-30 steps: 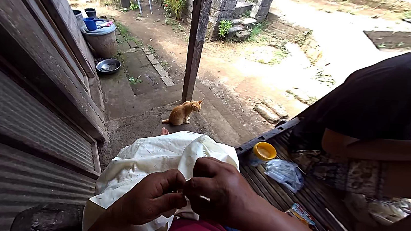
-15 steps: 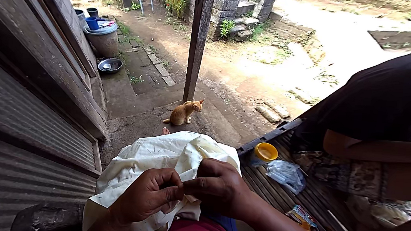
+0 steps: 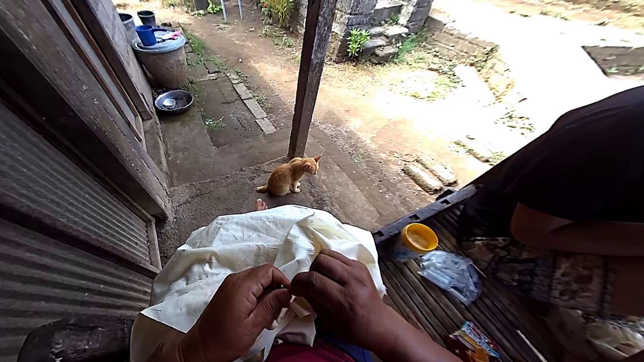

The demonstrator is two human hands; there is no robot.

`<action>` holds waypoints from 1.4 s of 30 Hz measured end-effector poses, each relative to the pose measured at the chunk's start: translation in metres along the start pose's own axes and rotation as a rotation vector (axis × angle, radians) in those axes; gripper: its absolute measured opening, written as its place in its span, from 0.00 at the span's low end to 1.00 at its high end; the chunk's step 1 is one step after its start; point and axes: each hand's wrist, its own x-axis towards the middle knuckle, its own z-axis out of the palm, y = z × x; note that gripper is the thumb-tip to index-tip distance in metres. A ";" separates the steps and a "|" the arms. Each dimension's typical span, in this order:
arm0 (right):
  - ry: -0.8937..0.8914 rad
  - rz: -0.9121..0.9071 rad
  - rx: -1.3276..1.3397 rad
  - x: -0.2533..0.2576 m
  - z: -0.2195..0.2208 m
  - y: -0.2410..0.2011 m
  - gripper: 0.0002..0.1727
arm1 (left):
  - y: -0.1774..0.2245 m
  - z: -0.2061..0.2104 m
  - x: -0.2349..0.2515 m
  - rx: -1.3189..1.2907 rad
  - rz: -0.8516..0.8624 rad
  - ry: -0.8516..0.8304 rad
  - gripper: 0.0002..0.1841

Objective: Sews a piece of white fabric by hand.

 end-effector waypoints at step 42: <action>-0.282 0.256 0.081 0.019 -0.014 0.001 0.07 | -0.010 0.004 0.006 0.224 0.256 0.218 0.06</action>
